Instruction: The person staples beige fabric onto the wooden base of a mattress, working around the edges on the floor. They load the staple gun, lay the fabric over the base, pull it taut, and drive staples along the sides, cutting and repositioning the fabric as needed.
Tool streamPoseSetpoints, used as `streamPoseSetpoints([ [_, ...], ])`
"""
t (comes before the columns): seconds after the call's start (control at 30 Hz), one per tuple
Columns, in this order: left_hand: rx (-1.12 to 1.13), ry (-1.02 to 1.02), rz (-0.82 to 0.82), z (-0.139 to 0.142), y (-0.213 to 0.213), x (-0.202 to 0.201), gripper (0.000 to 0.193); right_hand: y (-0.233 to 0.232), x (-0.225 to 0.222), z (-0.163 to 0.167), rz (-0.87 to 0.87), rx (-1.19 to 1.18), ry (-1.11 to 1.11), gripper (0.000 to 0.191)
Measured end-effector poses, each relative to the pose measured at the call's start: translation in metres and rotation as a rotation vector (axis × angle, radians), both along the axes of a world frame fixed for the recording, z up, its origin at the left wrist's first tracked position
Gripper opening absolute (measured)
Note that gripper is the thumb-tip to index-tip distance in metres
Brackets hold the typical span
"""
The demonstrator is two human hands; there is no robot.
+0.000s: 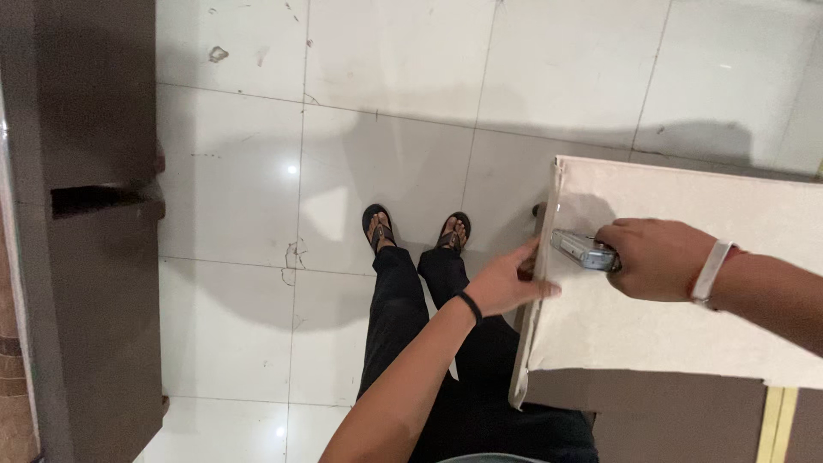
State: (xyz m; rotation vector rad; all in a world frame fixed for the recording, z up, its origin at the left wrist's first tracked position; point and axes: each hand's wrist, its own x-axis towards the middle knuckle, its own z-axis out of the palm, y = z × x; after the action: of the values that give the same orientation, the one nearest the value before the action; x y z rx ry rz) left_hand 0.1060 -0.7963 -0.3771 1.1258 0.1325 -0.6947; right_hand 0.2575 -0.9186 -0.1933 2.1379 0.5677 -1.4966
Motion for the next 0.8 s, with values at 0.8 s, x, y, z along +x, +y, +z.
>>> streamPoseSetpoints([
  [0.8, -0.053, 0.078, -0.022, 0.005, 0.005, -0.011, 0.069, -0.009, 0.022, -0.030, -0.081, 0.103, 0.043, 0.033],
])
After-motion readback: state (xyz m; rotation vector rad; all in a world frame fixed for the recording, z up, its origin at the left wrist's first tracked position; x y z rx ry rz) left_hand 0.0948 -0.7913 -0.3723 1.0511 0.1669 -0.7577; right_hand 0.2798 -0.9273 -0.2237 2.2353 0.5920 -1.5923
